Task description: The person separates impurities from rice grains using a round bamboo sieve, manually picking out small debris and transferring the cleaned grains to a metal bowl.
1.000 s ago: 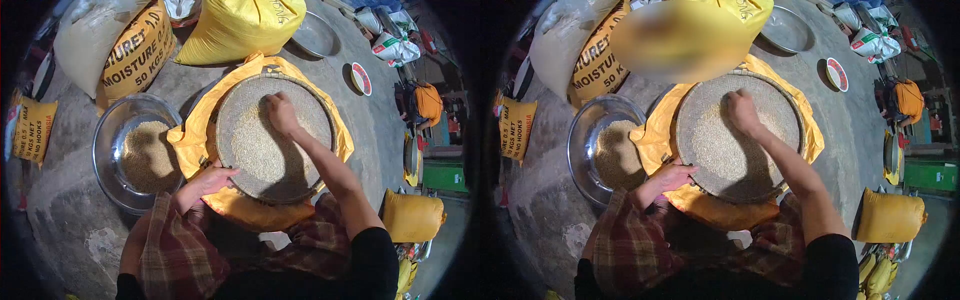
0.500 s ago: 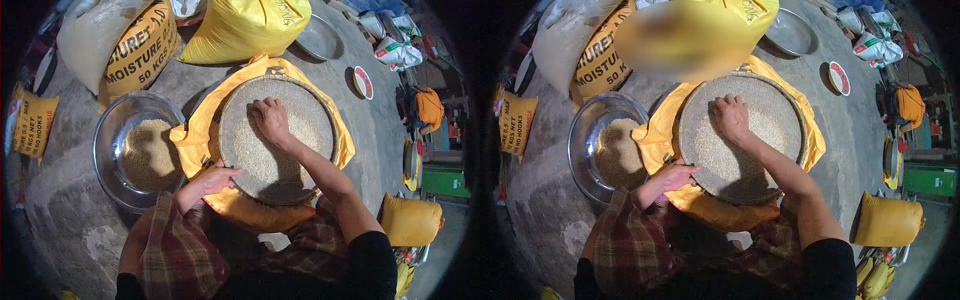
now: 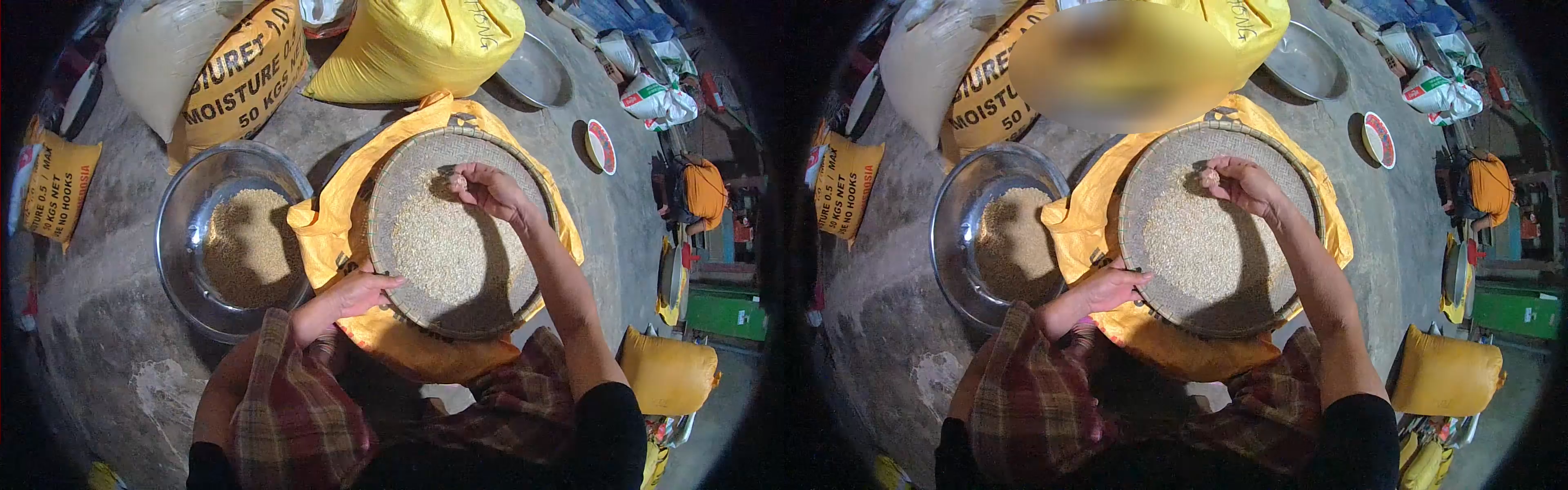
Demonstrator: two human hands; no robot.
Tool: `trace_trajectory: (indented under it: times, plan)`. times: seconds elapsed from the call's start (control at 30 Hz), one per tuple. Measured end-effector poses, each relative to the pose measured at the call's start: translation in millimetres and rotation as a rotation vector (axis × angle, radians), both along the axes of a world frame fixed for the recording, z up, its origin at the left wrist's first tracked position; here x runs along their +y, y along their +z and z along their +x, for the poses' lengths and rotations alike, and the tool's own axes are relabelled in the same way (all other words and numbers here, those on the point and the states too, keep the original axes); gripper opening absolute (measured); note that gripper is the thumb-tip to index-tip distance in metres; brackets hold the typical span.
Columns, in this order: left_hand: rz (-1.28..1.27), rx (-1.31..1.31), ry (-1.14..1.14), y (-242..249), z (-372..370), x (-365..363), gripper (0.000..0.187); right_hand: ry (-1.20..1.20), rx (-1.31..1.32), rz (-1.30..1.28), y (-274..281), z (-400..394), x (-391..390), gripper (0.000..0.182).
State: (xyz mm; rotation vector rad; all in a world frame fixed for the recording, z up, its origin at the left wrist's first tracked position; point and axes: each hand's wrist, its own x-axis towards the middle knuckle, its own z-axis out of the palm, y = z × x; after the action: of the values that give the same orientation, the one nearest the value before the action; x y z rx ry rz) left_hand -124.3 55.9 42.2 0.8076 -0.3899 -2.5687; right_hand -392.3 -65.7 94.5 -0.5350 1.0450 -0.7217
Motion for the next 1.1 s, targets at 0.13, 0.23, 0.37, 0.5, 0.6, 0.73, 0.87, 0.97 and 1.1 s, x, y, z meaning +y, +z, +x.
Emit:
trace_trajectory:
  times: [0.13, 0.23, 0.37, 0.5, 0.6, 0.73, 0.87, 0.97, 1.1]
  plan:
    - [-0.002, -0.01, -0.01, -5.6, 0.6, 1.6, 0.058, 0.061, 0.183, -0.067, -1.2, 2.0, 3.2, 0.016]
    - [0.007, 0.017, -0.028, -5.3, 1.0, 0.7, 0.057, 0.135, 0.416, -0.203, -17.9, -3.3, -4.9, 0.012]
    - [0.014, 0.002, 0.016, -3.2, -0.7, 1.9, 0.056, 0.129, 0.79, -0.402, -25.3, 0.9, -13.2, 0.007]
    - [0.002, -0.009, -0.009, 0.4, 0.8, 0.5, 0.057, 0.242, 0.924, -0.722, -24.0, 22.4, -20.3, 0.01]
    - [0.008, -0.008, -0.006, -1.9, 0.9, 1.0, 0.058, 0.266, 0.964, -0.739, -22.8, 42.3, -23.5, 0.021]
    - [0.016, -0.003, -0.014, 0.3, 1.0, 0.4, 0.057, 0.388, 1.099, -0.909, -25.1, 54.5, -18.9, 0.025]
    - [0.013, 0.024, -0.008, -4.3, 1.8, 1.7, 0.057, 0.6, 1.172, -1.004, -31.1, 36.7, -14.0, 0.022]
    - [0.008, -0.003, 0.008, -2.9, 0.9, 2.0, 0.056, 0.677, 1.205, -0.922, -5.7, 22.2, -5.8, 0.019]
    - [0.004, 0.011, -0.021, -8.5, 1.2, 0.9, 0.058, 0.361, 0.607, -0.365, 10.7, -4.5, -0.1, 0.014]
